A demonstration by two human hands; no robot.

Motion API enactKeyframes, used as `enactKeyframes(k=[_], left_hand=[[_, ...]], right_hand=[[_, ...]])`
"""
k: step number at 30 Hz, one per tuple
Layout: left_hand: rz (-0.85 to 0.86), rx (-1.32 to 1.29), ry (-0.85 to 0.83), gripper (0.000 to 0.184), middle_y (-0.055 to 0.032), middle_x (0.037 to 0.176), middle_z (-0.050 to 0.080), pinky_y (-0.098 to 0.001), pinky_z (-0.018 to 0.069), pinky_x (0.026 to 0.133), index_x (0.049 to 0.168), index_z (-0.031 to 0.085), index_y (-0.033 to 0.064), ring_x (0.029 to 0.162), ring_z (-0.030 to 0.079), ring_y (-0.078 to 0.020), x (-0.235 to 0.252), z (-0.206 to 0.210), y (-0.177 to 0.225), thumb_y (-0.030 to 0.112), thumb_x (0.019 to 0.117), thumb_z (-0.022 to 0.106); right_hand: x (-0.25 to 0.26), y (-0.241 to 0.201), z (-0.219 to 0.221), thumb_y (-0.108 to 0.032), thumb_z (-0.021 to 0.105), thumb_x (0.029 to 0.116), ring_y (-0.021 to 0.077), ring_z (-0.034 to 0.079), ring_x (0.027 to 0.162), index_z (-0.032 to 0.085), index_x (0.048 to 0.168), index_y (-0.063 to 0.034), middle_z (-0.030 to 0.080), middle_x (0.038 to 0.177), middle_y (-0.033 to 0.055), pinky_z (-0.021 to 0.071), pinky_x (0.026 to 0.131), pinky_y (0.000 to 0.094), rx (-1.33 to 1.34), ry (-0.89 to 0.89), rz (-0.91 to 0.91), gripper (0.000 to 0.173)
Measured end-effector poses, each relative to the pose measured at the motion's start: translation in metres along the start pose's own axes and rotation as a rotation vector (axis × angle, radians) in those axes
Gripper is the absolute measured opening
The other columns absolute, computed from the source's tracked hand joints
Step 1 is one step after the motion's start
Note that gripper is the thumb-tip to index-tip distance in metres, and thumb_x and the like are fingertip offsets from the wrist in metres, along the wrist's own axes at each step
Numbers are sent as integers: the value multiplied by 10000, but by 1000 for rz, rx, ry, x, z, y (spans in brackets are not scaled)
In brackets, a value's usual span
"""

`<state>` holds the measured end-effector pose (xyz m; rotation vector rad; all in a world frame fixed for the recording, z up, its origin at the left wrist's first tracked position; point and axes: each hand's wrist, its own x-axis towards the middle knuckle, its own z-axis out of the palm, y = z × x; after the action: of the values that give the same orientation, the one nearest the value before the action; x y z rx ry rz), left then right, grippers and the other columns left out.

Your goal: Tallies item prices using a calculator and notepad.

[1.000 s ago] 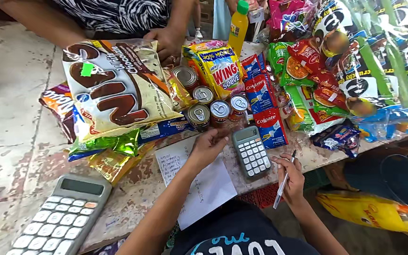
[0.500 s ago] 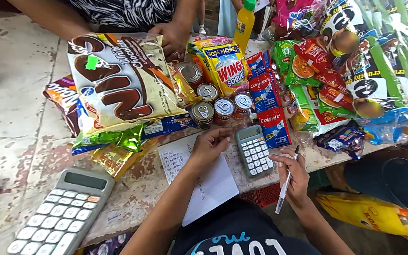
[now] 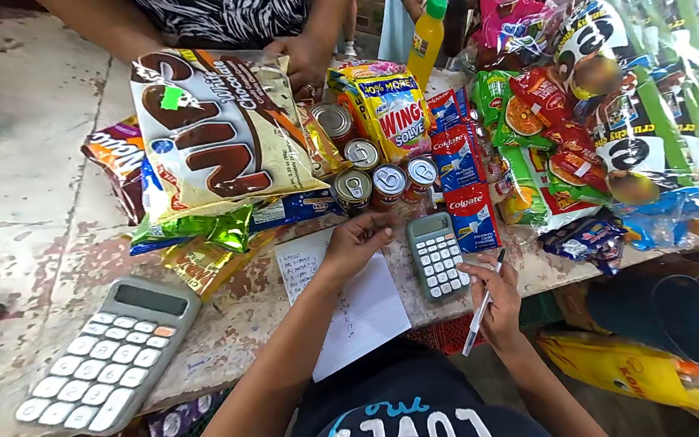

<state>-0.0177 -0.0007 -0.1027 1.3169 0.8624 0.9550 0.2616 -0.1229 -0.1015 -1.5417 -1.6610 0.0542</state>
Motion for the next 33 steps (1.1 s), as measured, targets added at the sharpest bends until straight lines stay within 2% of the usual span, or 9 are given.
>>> enactKeyframes(k=[6,11,14,18,20,24,28,31,33], left_hand=[[-3,-44,13,269,-77,1146,739,-299,607,879,1231,656,-19,950,734,-136,1,-1,0,-35,966,615],[-16,-52,20,265,-81,1154,736,-293,608,873,1226,654,-24,951,735,-137,1,-1,0,-38,964,615],[-15,-55,24,262,-80,1156,738,-296,608,870,1226,661,-17,943,735,-141,1,-2,0,-35,968,614],[-32,-69,33,262,-77,1151,739,-299,606,879,1226,661,-14,953,734,-143,0,-1,1,-32,970,613],[-35,-71,31,261,-81,1143,742,-295,608,875,1226,661,-16,953,736,-145,1,-1,2,-35,972,608],[-41,-80,24,262,-91,1132,732,-305,606,878,1224,651,-27,945,728,-144,0,-2,3,-47,968,602],[-51,-78,29,269,-89,1150,733,-308,602,890,1226,653,-28,957,727,-148,1,-2,3,-58,964,601],[-66,-75,25,267,-88,1155,734,-306,601,898,1238,652,-27,970,728,-153,2,-1,6,-38,974,605],[-75,-73,27,255,-91,1150,734,-312,601,896,1230,658,-25,973,726,-162,4,-1,8,-24,980,605]], right_hand=[[7,2,18,-76,520,950,174,635,1128,754,1010,-186,738,982,-57,402,1077,481,-163,-63,-7,265],[26,-29,20,-83,542,940,166,637,1093,762,1050,-168,742,980,-47,399,1064,464,-56,-8,-56,261],[26,-26,30,-76,529,932,169,648,1084,762,1046,-178,742,963,-60,395,1076,489,-141,-46,-46,279],[27,-21,25,-95,477,979,172,638,1163,748,1073,-195,746,1048,-63,371,1115,517,-173,-163,12,303],[28,-19,12,-115,481,1010,167,623,1184,742,1115,-192,732,1119,-39,406,1099,477,-85,-114,26,292],[13,-4,-15,-120,511,998,202,601,1236,734,1159,-177,718,1199,-7,443,1080,458,1,-28,33,281],[-21,11,-20,-156,538,995,198,608,1184,733,1159,-185,714,1181,-1,438,1057,461,-39,-20,62,256],[-43,21,-9,-149,553,983,169,592,1200,737,1130,-225,706,1139,-54,409,1093,476,-139,-98,82,248],[-43,20,-9,-124,537,970,160,597,1177,741,1095,-215,710,1114,-58,408,1080,469,-119,-65,68,256]])
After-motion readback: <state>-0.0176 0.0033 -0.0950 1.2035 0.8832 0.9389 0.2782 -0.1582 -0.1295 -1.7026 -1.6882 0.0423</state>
